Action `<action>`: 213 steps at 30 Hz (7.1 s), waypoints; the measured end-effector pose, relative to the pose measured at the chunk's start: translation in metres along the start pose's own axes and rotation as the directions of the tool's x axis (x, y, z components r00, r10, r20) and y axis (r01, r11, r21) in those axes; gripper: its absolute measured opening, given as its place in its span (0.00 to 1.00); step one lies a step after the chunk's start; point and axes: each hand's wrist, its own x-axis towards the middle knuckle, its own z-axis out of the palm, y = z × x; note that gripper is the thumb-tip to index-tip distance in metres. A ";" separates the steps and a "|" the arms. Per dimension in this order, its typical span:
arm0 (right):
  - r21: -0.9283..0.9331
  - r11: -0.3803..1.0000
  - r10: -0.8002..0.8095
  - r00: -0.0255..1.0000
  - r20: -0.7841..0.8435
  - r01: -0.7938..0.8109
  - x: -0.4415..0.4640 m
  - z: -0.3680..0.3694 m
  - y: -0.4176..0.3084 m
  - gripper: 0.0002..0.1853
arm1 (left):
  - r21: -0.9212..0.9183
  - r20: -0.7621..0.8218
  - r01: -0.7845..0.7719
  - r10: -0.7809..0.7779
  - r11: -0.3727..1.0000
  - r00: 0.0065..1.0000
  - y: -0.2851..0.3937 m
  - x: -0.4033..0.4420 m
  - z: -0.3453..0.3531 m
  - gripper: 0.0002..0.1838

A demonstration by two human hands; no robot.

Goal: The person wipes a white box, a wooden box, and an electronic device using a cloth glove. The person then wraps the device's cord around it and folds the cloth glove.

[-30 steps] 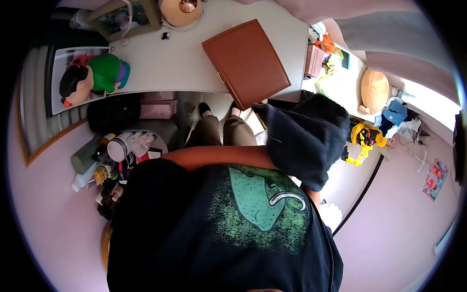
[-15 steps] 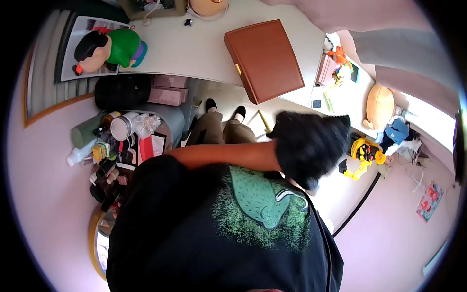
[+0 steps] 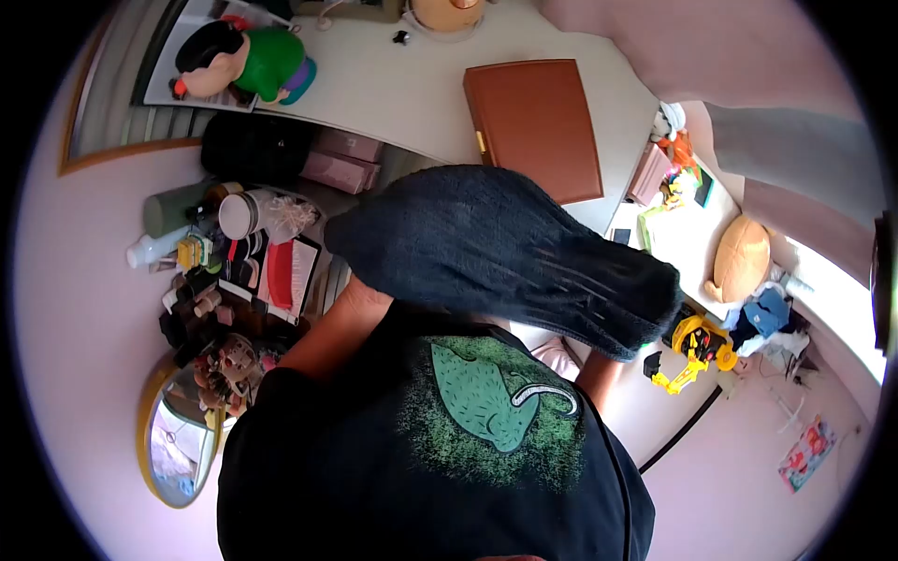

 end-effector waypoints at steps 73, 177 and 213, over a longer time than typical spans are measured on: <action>-0.459 0.790 -0.348 0.914 0.210 0.407 0.035 0.013 0.004 0.20 | 0.851 0.226 -0.461 -0.617 -0.251 0.754 -0.068 0.016 0.061 0.14; -0.452 0.880 0.038 0.968 -0.247 -0.149 -0.030 0.029 0.174 0.20 | -0.242 0.584 -0.659 -0.649 -0.712 0.488 -0.095 0.130 0.219 0.55; -0.278 0.941 -0.258 0.941 -0.219 0.193 0.064 0.016 0.142 0.22 | -0.193 0.587 -0.644 -0.613 -0.740 0.529 -0.128 0.141 0.214 0.59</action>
